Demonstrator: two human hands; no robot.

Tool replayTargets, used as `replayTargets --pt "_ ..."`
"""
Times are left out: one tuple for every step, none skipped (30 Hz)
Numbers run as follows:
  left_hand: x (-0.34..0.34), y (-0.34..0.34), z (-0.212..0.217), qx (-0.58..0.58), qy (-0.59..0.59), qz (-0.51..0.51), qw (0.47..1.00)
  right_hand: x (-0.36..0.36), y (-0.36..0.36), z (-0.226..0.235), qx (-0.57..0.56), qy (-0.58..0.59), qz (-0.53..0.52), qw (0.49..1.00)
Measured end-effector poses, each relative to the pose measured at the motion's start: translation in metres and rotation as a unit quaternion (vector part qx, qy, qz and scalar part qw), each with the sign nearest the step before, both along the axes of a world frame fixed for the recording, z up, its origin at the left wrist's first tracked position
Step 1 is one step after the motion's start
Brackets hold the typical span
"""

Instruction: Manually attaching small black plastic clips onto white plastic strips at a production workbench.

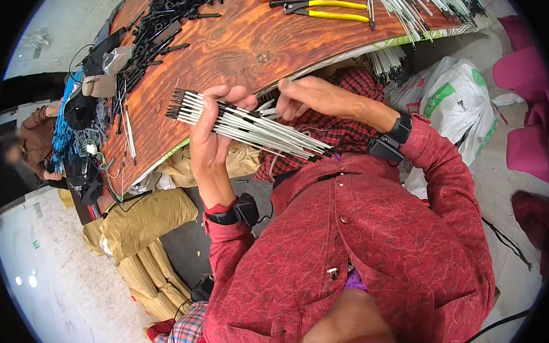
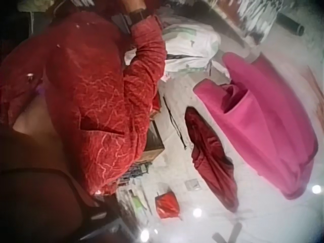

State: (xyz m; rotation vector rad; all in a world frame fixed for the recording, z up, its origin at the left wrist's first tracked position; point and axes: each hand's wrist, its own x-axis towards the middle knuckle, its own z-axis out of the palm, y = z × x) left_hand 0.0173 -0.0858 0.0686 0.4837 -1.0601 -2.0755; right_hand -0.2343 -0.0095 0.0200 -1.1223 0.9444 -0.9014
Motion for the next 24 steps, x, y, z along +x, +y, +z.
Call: replayTargets --pt "0.005 -0.002 0.001 0.015 0.024 -0.004 1.000 -0.003 0.000 0.001 0.001 -0.002 -0.012 1.000" --pt "0.010 -0.004 0.002 0.031 0.047 -0.009 0.998 -0.009 0.001 0.005 0.002 -0.004 -0.024 1.000" --pt "0.015 -0.006 0.003 0.048 0.071 -0.014 0.996 -0.013 0.004 0.008 0.005 -0.006 -0.037 0.999" --pt "0.019 -0.007 0.005 0.051 0.064 -0.011 0.997 -0.016 0.004 0.007 -0.001 0.003 -0.001 1.000" --pt "0.020 -0.010 0.006 0.061 0.071 -0.013 0.995 -0.014 0.006 0.007 0.006 0.005 0.040 0.999" --pt "0.022 -0.011 0.006 0.078 0.082 -0.013 0.994 -0.011 0.008 0.008 0.012 0.008 0.078 0.997" --pt "0.024 -0.013 0.006 0.095 0.092 -0.013 0.991 -0.007 0.010 0.010 0.018 0.011 0.115 0.993" --pt "0.026 -0.014 0.006 0.096 0.099 -0.018 0.990 -0.002 0.014 0.014 0.025 0.025 0.150 0.988" --pt "0.031 -0.014 0.006 0.107 0.118 -0.025 0.987 0.001 0.019 0.024 0.014 0.054 0.186 0.981" --pt "0.033 -0.014 0.009 0.119 0.136 -0.035 0.983 0.004 0.021 0.027 0.006 0.037 0.200 0.979" --pt "0.036 -0.014 0.011 0.132 0.155 -0.044 0.978 0.007 0.022 0.029 -0.002 0.020 0.215 0.976" --pt "0.040 -0.016 0.012 0.139 0.170 -0.054 0.974 0.009 0.022 0.029 0.008 0.009 0.221 0.975" --pt "0.045 -0.018 0.012 0.178 0.199 -0.051 0.962 0.011 0.022 0.028 0.018 -0.002 0.226 0.974" --pt "0.050 -0.019 0.012 0.196 0.221 -0.055 0.954 0.013 0.022 0.028 0.028 -0.013 0.232 0.972" --pt "0.053 -0.020 0.012 0.213 0.242 -0.058 0.945 0.015 0.021 0.031 0.026 -0.020 0.238 0.971" --pt "0.054 -0.020 0.013 0.217 0.257 -0.066 0.939 0.015 0.021 0.036 0.023 -0.027 0.243 0.969" --pt "0.054 -0.021 0.013 0.221 0.272 -0.073 0.934 0.018 0.020 0.037 0.021 -0.034 0.248 0.968" --pt "0.053 -0.020 0.014 0.225 0.289 -0.083 0.927 0.021 0.021 0.037 0.023 -0.043 0.247 0.968" --pt "0.053 -0.019 0.014 0.225 0.292 -0.084 0.926 0.024 0.021 0.037 0.014 -0.051 0.252 0.966" --pt "0.053 -0.019 0.014 0.225 0.294 -0.085 0.925 0.029 0.020 0.037 0.006 -0.059 0.257 0.965" --pt "0.052 -0.019 0.015 0.223 0.298 -0.087 0.924 0.032 0.018 0.037 -0.004 -0.065 0.263 0.963" --pt "0.052 -0.018 0.015 0.220 0.299 -0.092 0.924 0.034 0.017 0.037 0.001 -0.066 0.266 0.962" --pt "0.052 -0.018 0.016 0.216 0.301 -0.098 0.924 0.036 0.016 0.037 0.005 -0.067 0.269 0.961" --pt "0.052 -0.018 0.017 0.212 0.302 -0.103 0.924 0.037 0.015 0.036 0.010 -0.068 0.272 0.960"
